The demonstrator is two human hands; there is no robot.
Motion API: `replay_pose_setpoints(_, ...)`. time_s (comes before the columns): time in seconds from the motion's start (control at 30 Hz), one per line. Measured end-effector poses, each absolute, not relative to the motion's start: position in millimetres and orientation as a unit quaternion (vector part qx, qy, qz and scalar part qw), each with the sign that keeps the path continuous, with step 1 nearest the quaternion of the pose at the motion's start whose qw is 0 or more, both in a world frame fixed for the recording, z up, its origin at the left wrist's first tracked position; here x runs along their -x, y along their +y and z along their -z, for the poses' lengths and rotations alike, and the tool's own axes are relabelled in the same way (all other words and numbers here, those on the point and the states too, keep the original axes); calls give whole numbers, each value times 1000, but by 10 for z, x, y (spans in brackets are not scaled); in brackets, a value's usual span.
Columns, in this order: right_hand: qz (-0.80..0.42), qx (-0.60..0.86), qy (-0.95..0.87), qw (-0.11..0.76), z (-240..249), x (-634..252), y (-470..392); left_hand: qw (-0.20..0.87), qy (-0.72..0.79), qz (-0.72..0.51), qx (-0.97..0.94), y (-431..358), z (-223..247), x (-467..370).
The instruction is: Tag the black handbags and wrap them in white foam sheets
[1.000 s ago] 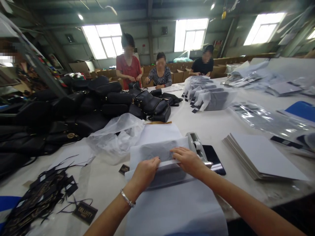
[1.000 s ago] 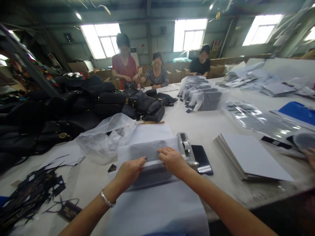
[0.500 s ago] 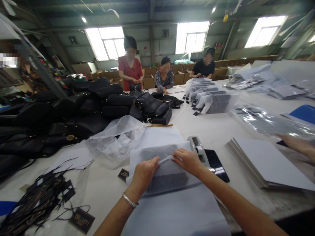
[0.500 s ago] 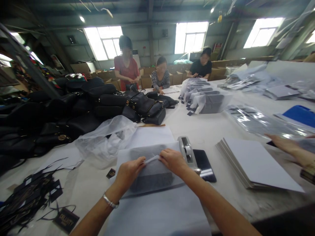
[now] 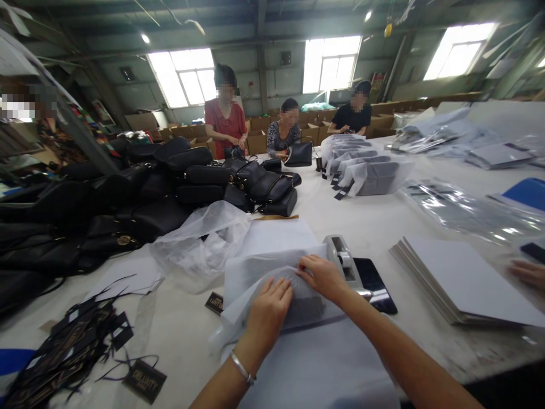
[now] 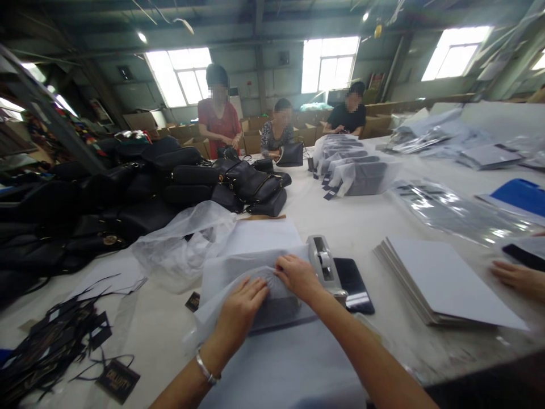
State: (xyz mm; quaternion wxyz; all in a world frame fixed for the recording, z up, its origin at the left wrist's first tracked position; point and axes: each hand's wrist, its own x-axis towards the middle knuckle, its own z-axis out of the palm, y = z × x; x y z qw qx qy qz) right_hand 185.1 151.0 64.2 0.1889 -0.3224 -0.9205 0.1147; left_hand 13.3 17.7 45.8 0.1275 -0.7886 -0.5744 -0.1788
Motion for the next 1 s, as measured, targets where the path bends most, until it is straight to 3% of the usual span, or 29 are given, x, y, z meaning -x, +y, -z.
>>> replay_pose_setpoints(0.2,25,417,-861,290,-695,-2157,1649,89,-645,126,748,206,-353,-190)
replay_pose_setpoints(0.33,38,508,-790,341,-563,-2756,1591,78,-652,122,744,245,-393,-155)
replay_pose_setpoints(0.43,-19,568,-753,332,-340,-3133,1429,81,-648,115,749,248,-393,-155)
replay_pose_setpoints(0.57,-206,622,-676,338,-146,-3259,1279,74,-653,96,747,239,-399,-158)
replay_pose_setpoints(0.73,-403,611,-542,412,-269,-3089,1271,67,-659,81,745,219,-437,-158)
replay_pose_setpoints(1.0,-380,589,-493,516,-619,-3037,784,64,-655,100,746,219,-393,-146)
